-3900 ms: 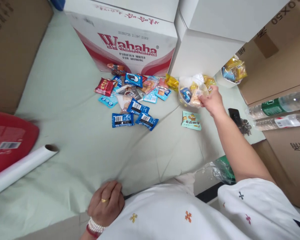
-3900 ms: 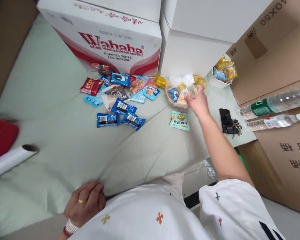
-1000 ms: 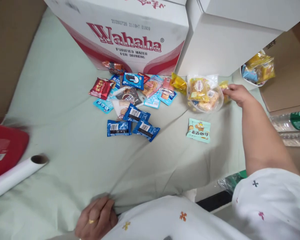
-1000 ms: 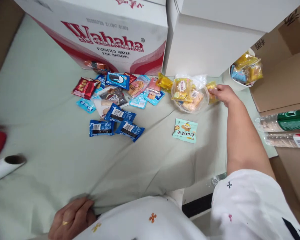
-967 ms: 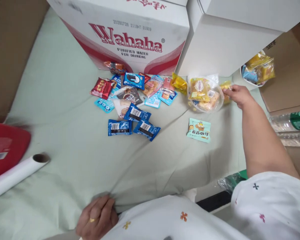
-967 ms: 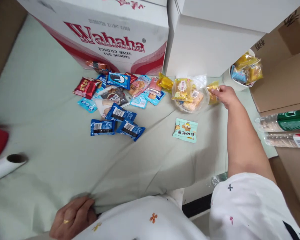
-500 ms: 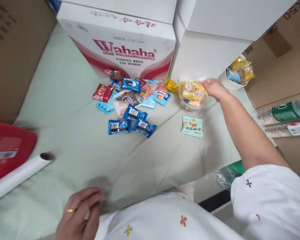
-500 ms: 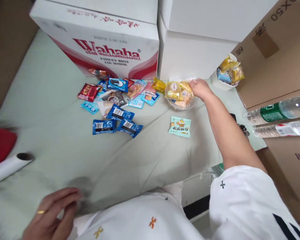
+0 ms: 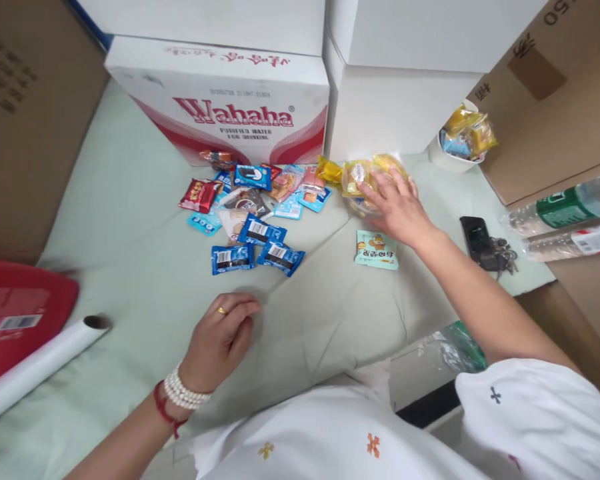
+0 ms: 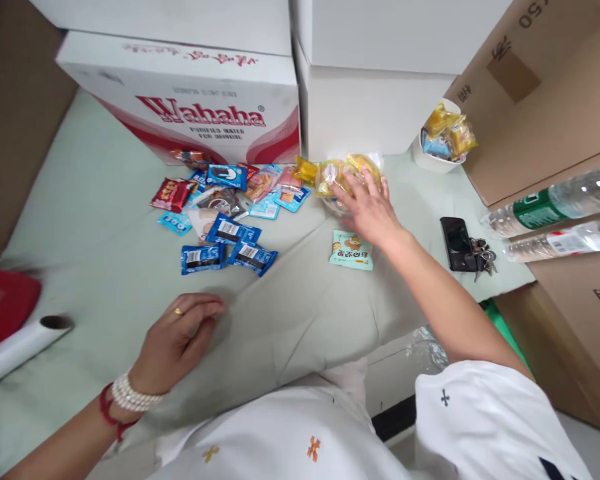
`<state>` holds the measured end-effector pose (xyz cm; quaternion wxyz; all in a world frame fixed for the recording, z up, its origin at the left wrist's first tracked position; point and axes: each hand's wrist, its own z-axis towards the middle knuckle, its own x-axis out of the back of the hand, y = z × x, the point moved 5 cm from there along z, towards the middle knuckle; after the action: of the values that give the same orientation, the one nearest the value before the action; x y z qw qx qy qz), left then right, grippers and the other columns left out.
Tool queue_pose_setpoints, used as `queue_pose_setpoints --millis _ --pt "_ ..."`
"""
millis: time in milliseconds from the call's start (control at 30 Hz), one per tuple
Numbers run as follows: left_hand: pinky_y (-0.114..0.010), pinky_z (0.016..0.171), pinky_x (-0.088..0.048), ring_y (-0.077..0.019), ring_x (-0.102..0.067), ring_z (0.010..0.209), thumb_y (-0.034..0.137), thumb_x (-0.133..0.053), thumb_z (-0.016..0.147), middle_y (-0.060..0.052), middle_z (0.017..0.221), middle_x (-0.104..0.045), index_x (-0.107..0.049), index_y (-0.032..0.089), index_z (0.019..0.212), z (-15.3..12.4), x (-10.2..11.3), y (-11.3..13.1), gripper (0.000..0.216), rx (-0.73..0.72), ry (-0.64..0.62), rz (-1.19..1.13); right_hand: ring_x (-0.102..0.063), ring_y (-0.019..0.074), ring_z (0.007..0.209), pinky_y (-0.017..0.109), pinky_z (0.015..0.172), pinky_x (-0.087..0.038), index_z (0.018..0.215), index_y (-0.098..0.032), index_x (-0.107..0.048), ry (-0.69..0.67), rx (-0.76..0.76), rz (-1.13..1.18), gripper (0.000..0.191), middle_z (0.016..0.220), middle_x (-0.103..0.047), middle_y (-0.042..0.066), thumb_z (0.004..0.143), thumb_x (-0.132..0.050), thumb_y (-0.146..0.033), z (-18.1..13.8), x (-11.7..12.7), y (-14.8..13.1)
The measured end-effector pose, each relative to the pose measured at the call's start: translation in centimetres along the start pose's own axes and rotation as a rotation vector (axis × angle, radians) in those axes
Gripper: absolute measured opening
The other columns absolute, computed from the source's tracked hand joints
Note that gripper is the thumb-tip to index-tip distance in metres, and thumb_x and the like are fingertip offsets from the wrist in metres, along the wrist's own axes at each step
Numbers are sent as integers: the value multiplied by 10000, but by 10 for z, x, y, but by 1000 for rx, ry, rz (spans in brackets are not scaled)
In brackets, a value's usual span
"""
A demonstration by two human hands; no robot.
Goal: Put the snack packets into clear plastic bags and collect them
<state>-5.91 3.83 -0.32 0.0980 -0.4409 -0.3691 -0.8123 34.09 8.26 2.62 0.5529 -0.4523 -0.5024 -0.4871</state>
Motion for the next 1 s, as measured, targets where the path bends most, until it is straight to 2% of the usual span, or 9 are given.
queue_pose_setpoints --millis 100,200,433,567,733,800,900,967,1000 --pt "-328 826 -581 -195 -692 945 105 -504 937 -61 1013 -735 -687 211 1014 -4 -7 3 225 -52 -30 -11 -193 444 1579 756 1167 -295 1666 -478 -185 35 -86 -46 796 1677 -363 39 983 -581 -380 -12 -12 0" --pt "-329 838 -574 -194 -696 949 120 -513 940 -51 1033 -736 -688 226 1021 -18 0 -7 220 -14 -14 6 -226 433 1573 693 1147 -394 1673 -427 -221 50 -122 -64 758 1646 -406 73 991 -534 -319 -33 -13 16" --pt "-362 863 -567 -213 -697 944 186 -518 960 -57 1032 -740 -687 236 1018 -57 30 -38 185 118 55 171 -266 431 1551 664 1204 -347 1638 -313 -371 121 -237 -60 705 1610 -433 125 960 -566 -339 -79 -10 99" --pt "-381 909 -567 -228 -698 985 212 -528 942 -57 1084 -738 -696 241 1017 -60 31 -45 186 204 49 190 -305 449 1510 649 1240 -261 1609 -169 -430 193 -315 -55 715 1528 -478 193 933 -609 -315 -54 -15 155" --pt "-407 882 -562 -259 -688 979 199 -535 930 -78 1072 -728 -701 231 1004 -52 21 -42 185 125 69 202 -262 439 1515 631 1227 -217 1608 -105 -401 144 -441 7 774 1545 -442 233 929 -688 -338 -4 -19 199" --pt "-421 883 -557 -270 -679 991 179 -530 934 -97 1087 -717 -697 217 1020 -53 17 -42 191 108 66 217 -206 453 1525 653 1197 -212 1567 -88 -437 142 -436 44 804 1584 -385 260 905 -738 -430 8 -10 196" --pt "-424 903 -552 -268 -673 1004 158 -536 935 -101 1107 -711 -696 218 1051 -60 12 -45 207 157 81 223 -146 468 1524 680 1175 -208 1467 -118 -533 315 -344 28 731 1640 -305 244 890 -744 -514 25 17 161" --pt "-418 914 -550 -260 -673 999 157 -546 936 -90 1101 -713 -700 228 1047 -65 10 -49 203 211 99 217 -243 428 1493 643 1182 -262 1394 -149 -595 408 -276 11 536 1619 -352 203 957 -652 -455 43 26 122" --pt "-414 910 -550 -256 -673 991 161 -548 937 -86 1091 -712 -701 228 1036 -67 9 -52 194 232 108 211 -349 395 1439 612 1178 -304 1350 -147 -625 385 -244 27 442 1559 -431 193 989 -589 -399 56 22 102"
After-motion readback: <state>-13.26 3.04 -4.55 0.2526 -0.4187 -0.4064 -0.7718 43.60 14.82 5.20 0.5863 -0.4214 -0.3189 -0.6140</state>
